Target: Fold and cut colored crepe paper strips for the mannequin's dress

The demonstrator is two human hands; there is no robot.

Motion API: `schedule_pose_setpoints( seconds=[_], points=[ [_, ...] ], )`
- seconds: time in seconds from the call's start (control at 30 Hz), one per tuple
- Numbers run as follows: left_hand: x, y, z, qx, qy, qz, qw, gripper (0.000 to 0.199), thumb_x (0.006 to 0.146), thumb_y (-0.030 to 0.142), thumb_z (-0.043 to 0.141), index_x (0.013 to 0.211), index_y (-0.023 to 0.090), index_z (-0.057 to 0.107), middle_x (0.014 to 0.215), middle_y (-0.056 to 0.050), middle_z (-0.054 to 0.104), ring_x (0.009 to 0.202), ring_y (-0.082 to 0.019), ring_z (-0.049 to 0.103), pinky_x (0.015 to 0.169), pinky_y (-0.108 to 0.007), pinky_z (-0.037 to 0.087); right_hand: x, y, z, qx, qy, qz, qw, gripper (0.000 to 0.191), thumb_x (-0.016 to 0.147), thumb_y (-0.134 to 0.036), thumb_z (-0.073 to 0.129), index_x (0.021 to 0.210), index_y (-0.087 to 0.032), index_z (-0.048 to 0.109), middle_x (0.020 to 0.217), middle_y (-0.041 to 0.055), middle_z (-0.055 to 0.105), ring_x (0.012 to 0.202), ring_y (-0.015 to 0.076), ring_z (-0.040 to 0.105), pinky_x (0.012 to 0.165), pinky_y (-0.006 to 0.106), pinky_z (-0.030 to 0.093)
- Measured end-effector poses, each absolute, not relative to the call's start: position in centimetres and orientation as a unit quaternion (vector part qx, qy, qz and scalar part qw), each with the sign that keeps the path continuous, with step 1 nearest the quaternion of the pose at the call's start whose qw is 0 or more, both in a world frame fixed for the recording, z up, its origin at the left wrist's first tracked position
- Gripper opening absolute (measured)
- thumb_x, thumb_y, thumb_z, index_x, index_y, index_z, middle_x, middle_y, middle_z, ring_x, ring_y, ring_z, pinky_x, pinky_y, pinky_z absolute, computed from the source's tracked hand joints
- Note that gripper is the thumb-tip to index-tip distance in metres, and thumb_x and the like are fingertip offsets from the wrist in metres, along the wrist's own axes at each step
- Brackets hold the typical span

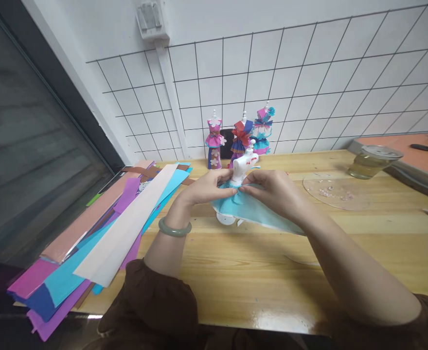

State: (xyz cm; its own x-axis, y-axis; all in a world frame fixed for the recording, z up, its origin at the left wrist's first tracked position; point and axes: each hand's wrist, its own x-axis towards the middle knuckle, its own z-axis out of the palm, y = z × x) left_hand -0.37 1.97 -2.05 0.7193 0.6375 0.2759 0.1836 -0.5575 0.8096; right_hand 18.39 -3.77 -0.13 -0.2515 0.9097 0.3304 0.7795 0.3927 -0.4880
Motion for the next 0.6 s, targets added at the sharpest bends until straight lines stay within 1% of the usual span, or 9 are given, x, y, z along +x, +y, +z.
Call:
schedule_pose_setpoints(
  seconds=[0.2, 0.33, 0.43, 0.6],
  points=[
    [-0.37, 1.9, -1.89, 0.843, 0.247, 0.28, 0.387, 0.032, 0.077, 0.029, 0.058, 0.104, 0.012, 0.056, 0.098, -0.007, 0.058, 0.091, -0.019, 0.054, 0.071, -0.028, 0.043, 18.28, -3.93, 0.17, -0.552, -0.775, 0.114, 0.285, 0.018, 0.078, -0.033, 0.054, 0.076, -0.019, 0.065, 0.073, 0.0023, 0.067, 0.063, 0.0153, 0.056, 0.053, 0.024, 0.032],
    [-0.35, 1.74, -1.68, 0.843, 0.255, 0.274, 0.386, 0.032, 0.077, 0.035, 0.06, 0.099, 0.012, 0.057, 0.093, -0.007, 0.059, 0.087, -0.019, 0.055, 0.068, -0.028, 0.043, 18.4, -3.72, 0.07, -0.561, -0.769, 0.114, 0.283, 0.018, 0.077, -0.034, 0.056, 0.073, -0.018, 0.064, 0.069, 0.0018, 0.065, 0.06, 0.0144, 0.054, 0.052, 0.024, 0.03],
    [-0.25, 1.7, -1.71, 0.836, 0.263, 0.28, 0.391, 0.036, 0.077, 0.039, 0.06, 0.1, 0.012, 0.057, 0.095, -0.008, 0.06, 0.09, -0.02, 0.055, 0.069, -0.029, 0.044, 18.51, -3.41, -0.17, -0.567, -0.765, 0.11, 0.285, 0.021, 0.076, -0.037, 0.057, 0.069, -0.018, 0.061, 0.065, 0.0011, 0.062, 0.058, 0.0137, 0.052, 0.05, 0.023, 0.028],
    [-0.17, 1.87, -2.17, 0.817, 0.248, 0.294, 0.429, 0.039, 0.079, 0.038, 0.058, 0.11, 0.013, 0.056, 0.107, -0.01, 0.06, 0.099, -0.023, 0.055, 0.077, -0.032, 0.046, 18.74, -3.27, -0.26, -0.562, -0.774, 0.1, 0.272, 0.023, 0.077, -0.039, 0.056, 0.068, -0.018, 0.057, 0.063, 0.0002, 0.059, 0.056, 0.0125, 0.048, 0.049, 0.023, 0.026]
  ],
)
